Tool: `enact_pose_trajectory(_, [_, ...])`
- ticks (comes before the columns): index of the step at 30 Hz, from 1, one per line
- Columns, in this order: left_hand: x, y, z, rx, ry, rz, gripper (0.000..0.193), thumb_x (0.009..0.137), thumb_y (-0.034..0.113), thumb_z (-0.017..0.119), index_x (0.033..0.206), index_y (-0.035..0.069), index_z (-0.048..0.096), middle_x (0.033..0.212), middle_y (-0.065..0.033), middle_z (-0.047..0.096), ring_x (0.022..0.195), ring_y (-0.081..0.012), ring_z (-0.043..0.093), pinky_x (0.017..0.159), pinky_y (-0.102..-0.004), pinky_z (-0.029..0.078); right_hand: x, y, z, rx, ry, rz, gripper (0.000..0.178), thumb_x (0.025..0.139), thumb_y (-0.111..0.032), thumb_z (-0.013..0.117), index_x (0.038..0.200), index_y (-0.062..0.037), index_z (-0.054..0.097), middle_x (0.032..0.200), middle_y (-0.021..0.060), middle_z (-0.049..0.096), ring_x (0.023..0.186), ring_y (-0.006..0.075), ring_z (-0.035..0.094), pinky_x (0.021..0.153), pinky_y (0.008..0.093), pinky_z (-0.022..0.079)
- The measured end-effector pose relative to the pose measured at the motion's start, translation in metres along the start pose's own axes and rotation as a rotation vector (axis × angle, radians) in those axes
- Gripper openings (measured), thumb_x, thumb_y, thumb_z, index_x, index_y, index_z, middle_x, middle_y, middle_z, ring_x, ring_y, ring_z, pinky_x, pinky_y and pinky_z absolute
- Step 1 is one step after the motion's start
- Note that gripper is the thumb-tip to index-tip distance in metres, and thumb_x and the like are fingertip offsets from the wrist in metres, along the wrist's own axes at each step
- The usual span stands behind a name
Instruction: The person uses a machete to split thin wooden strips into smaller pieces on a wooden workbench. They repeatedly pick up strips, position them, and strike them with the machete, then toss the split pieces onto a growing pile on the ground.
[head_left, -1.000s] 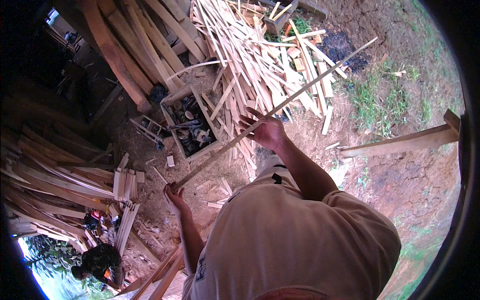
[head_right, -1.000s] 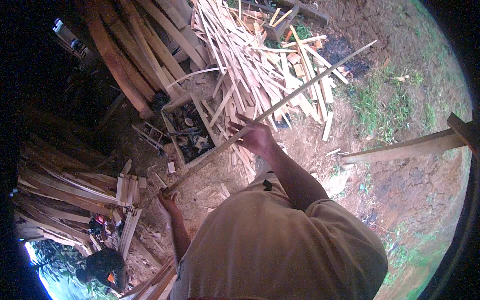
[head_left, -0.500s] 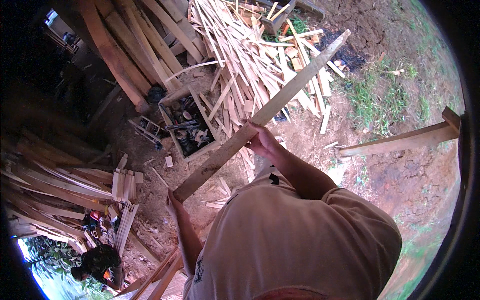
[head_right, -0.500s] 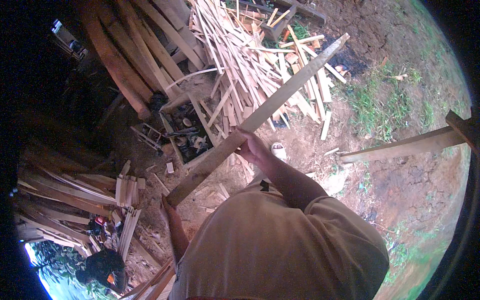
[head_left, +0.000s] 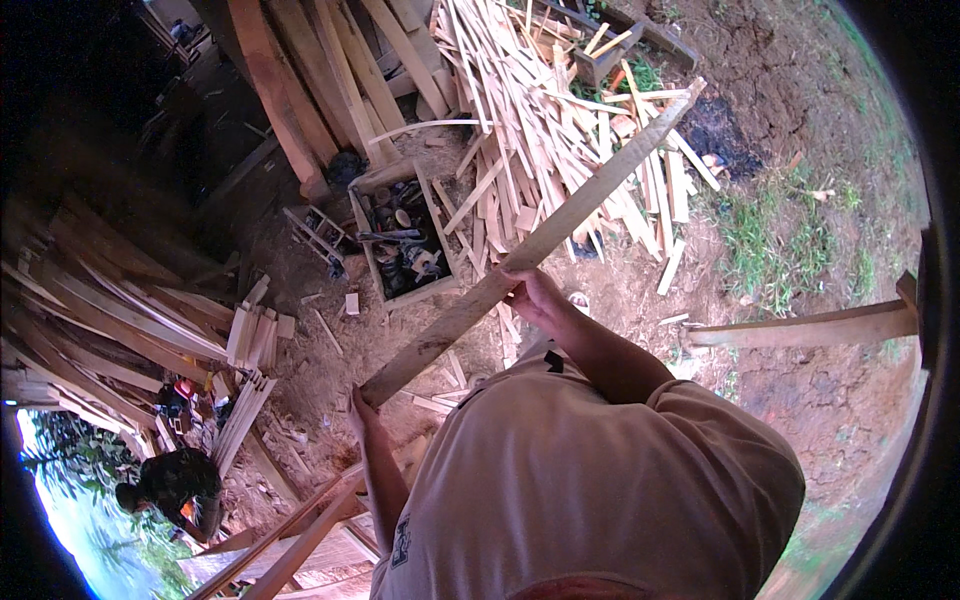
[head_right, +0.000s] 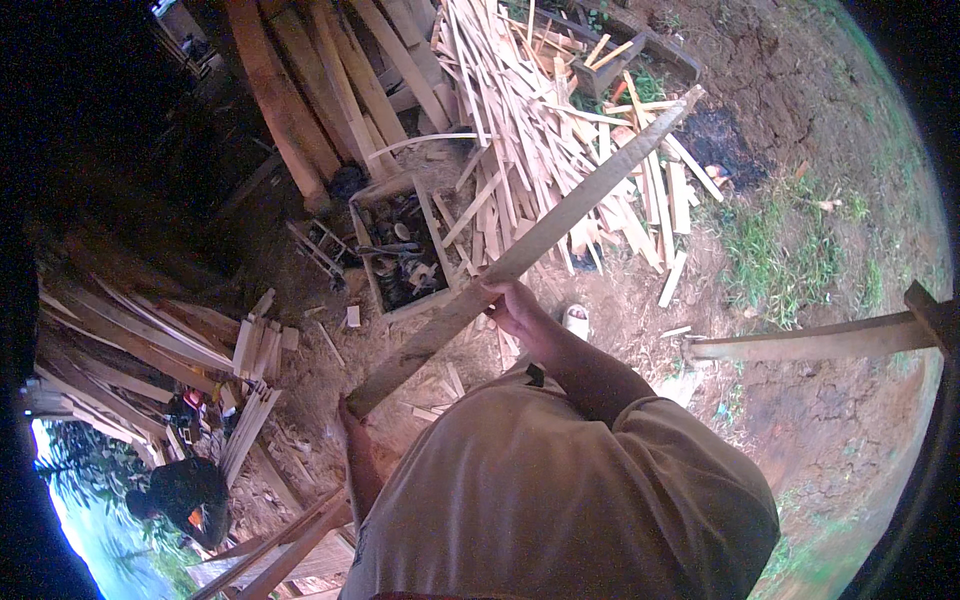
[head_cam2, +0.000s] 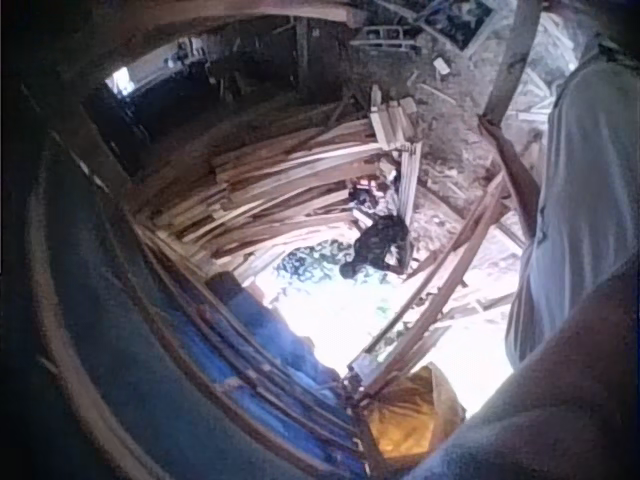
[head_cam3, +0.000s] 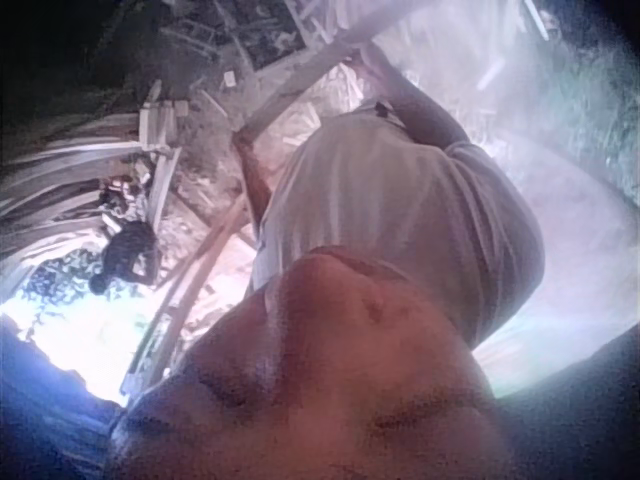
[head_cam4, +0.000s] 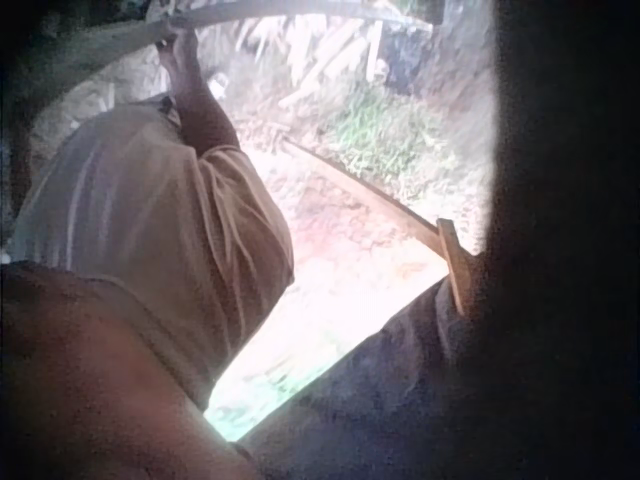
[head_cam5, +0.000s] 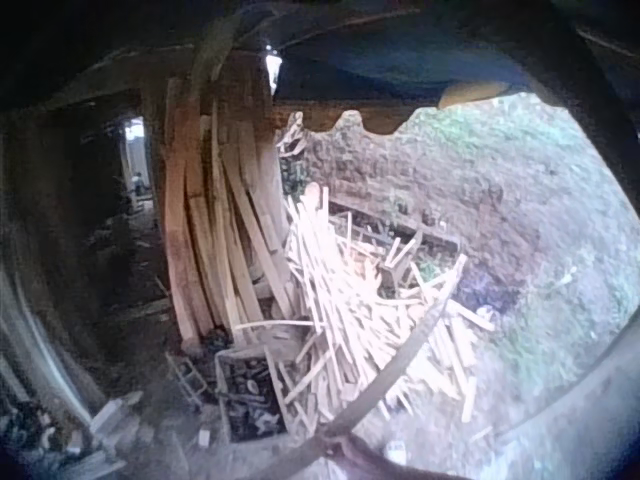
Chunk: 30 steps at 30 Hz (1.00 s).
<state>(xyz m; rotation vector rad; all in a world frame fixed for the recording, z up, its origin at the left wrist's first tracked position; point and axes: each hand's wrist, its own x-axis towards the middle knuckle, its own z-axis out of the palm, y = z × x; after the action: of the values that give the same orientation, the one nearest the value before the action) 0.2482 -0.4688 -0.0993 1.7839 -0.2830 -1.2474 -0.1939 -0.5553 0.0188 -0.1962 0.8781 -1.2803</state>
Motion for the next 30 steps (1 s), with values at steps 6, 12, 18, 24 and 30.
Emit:
enact_pose_trajectory(6, [-0.051,0.029,0.025,0.375,-0.015,0.190,0.044,0.092,0.042,0.067,0.119,0.009,0.062,0.109,-0.0117,0.062,0.102,-0.0262,0.059,0.092,-0.0401,0.045,0.016,0.011,-0.025,-0.033,0.020,0.004,0.041,0.090,-0.010,0.065,0.129,-0.0093,0.054,0.118,0.0079,0.059,0.111,0.0256,0.055,0.094,0.0438,0.044])
enact_pose_trajectory(12, [-0.094,0.107,0.066,0.631,0.058,0.948,0.029,0.091,0.029,0.070,0.112,0.009,0.065,0.127,-0.0102,0.055,0.121,-0.0307,0.049,0.105,-0.0449,0.036,0.013,0.010,-0.038,-0.059,0.073,0.066,0.037,0.091,-0.011,0.066,0.126,-0.0126,0.056,0.115,0.0048,0.060,0.109,0.0217,0.054,0.093,0.0414,0.041])
enact_pose_trajectory(18, [-0.254,0.250,0.116,-0.139,-0.813,1.061,0.065,0.089,0.053,0.064,0.139,0.013,0.053,0.155,-0.0176,0.036,0.144,-0.0328,0.030,0.113,-0.0455,0.026,0.003,-0.011,-0.071,0.015,0.168,0.084,0.028,0.092,-0.010,0.065,0.119,-0.0116,0.060,0.113,0.0045,0.061,0.107,0.0188,0.054,0.093,0.0385,0.039])
enact_pose_trajectory(24, [-0.356,0.283,0.157,-0.437,-1.362,1.203,0.070,0.082,0.060,0.067,0.138,0.021,0.052,0.158,-0.0158,0.023,0.147,-0.0350,0.019,0.111,-0.0514,0.023,0.017,-0.037,-0.109,0.048,0.190,0.102,0.020,0.094,-0.011,0.064,0.114,-0.0109,0.061,0.110,0.0048,0.061,0.104,0.0188,0.054,0.088,0.0389,0.041])
enact_pose_trajectory(30, [-0.402,0.280,0.193,-0.381,-1.365,0.943,0.047,0.083,0.052,0.068,0.120,0.024,0.056,0.141,-0.0090,0.033,0.135,-0.0299,0.027,0.103,-0.0509,0.029,0.011,-0.075,-0.132,0.020,0.194,0.068,0.023,0.095,-0.012,0.061,0.119,-0.0107,0.059,0.112,0.0047,0.060,0.103,0.0184,0.055,0.088,0.0394,0.042])
